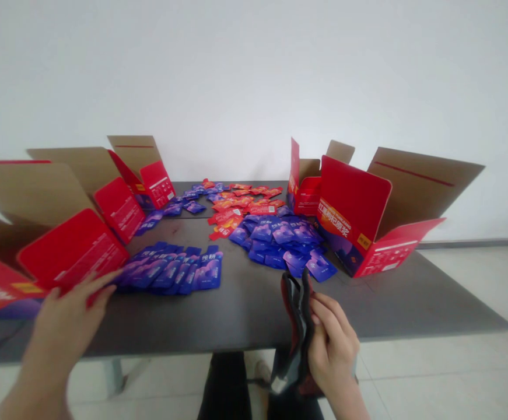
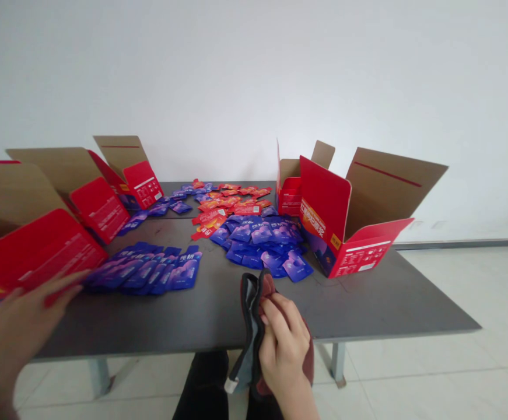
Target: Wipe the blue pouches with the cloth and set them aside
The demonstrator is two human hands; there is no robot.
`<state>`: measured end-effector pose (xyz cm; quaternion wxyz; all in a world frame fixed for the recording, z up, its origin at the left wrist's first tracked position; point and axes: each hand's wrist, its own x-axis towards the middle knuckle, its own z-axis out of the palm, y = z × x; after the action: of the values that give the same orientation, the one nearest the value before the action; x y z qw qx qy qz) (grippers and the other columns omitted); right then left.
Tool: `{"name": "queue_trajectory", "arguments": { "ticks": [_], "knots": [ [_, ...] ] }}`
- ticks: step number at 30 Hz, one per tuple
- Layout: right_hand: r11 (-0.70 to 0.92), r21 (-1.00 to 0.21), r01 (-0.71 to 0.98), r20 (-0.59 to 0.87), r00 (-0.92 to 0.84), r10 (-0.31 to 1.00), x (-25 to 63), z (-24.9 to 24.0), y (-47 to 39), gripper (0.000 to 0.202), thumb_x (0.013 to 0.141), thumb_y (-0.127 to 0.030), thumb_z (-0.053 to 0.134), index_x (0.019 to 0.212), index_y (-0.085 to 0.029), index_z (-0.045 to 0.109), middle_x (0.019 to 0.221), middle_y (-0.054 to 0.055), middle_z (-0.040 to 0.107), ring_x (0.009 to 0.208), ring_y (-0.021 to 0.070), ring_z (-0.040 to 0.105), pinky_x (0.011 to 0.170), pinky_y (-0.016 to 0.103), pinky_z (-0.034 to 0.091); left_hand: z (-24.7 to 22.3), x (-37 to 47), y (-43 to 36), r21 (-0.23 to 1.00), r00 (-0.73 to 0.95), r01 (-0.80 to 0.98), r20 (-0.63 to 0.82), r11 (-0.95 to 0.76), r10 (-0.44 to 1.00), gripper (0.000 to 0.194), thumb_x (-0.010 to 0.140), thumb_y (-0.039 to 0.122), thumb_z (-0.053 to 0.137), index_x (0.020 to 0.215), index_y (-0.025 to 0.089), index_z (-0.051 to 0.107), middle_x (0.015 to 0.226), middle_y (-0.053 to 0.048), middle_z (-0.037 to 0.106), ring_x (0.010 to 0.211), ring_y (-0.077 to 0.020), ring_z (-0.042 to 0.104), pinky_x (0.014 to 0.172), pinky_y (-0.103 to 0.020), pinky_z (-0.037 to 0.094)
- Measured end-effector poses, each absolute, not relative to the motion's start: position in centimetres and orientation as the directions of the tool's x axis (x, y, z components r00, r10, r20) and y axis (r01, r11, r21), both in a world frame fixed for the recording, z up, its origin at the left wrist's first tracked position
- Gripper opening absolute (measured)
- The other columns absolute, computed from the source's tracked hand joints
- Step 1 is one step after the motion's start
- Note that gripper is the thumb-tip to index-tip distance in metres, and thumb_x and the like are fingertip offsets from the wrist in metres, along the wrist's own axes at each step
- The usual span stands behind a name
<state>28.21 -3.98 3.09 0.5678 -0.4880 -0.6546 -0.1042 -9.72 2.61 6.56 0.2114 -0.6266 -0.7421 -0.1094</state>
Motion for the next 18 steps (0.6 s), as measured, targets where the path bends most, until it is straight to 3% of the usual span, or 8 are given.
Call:
{"name": "queue_trajectory", "arguments": {
  "ticks": [3,6,10,13,15,18],
  "knots": [
    [0.477,-0.443,0.759,0.822,0.133,0.554,28.4,2.8,-3.9,0.022,0.084,-0.009,0.041,0.096,-0.02,0.056,0.095,0.006,0.057,0.086,0.0131,0.056,0.071,0.024,0.046,8.5,-7.8,2.0,-0.004,-0.231,0.956,0.603,0.292,0.763,0.054,0.088,0.047,0.018,0.109,0.021,0.06,0.082,-0.01,0.065,0.076,-0.0291,0.06,0.058,-0.036,0.046],
    [0.472,-0.44,0.764,0.772,0.054,0.634,28.3,2.5,-3.8,0.021,0.085,-0.012,0.041,0.095,-0.021,0.057,0.093,0.006,0.059,0.083,0.0131,0.057,0.069,0.024,0.047,10.6,-3.0,4.2,0.084,-0.118,0.993,0.603,0.084,0.789,0.044,0.087,0.044,0.026,0.108,0.026,0.061,0.09,-0.007,0.065,0.082,-0.0257,0.06,0.066,-0.035,0.047],
    [0.477,-0.363,0.8,0.679,-0.123,0.724,27.3,1.9,-3.8,0.02,0.087,-0.019,0.04,0.094,-0.022,0.059,0.091,0.005,0.061,0.078,0.0142,0.056,0.068,0.026,0.046,11.2,3.8,11.8,0.142,0.117,0.974,0.349,-0.176,0.93,0.036,0.089,0.034,0.03,0.113,0.028,0.057,0.1,-0.003,0.065,0.093,-0.0207,0.059,0.079,-0.031,0.044],
    [0.49,-0.29,0.822,0.679,-0.185,0.711,26.5,0.8,-3.8,0.025,0.089,-0.024,0.034,0.088,-0.023,0.059,0.084,0.003,0.061,0.073,0.0153,0.055,0.065,0.028,0.045,9.9,6.1,18.3,0.133,0.174,0.969,0.236,-0.209,0.956,0.029,0.088,0.033,0.038,0.107,0.027,0.059,0.101,-0.003,0.064,0.093,-0.0197,0.058,0.08,-0.031,0.044],
    [0.505,-0.215,0.836,0.739,-0.199,0.643,26.4,-0.1,-3.7,0.029,0.09,-0.028,0.032,0.081,-0.023,0.059,0.076,0.003,0.061,0.067,0.0153,0.054,0.059,0.028,0.044,8.9,5.8,21.9,0.123,0.183,0.971,0.155,-0.203,0.971,0.027,0.087,0.033,0.045,0.106,0.02,0.058,0.104,-0.006,0.06,0.093,-0.0191,0.057,0.081,-0.036,0.045],
    [0.485,-0.139,0.863,0.74,-0.235,0.63,26.9,-1.0,-3.8,0.022,0.088,-0.031,0.039,0.081,-0.025,0.059,0.073,0.002,0.061,0.063,0.0142,0.053,0.054,0.026,0.043,7.8,3.6,26.0,0.094,0.143,0.984,0.066,-0.149,0.987,0.03,0.085,0.033,0.05,0.109,0.015,0.052,0.109,-0.008,0.055,0.093,-0.019,0.056,0.078,-0.04,0.047]
  ]
}}
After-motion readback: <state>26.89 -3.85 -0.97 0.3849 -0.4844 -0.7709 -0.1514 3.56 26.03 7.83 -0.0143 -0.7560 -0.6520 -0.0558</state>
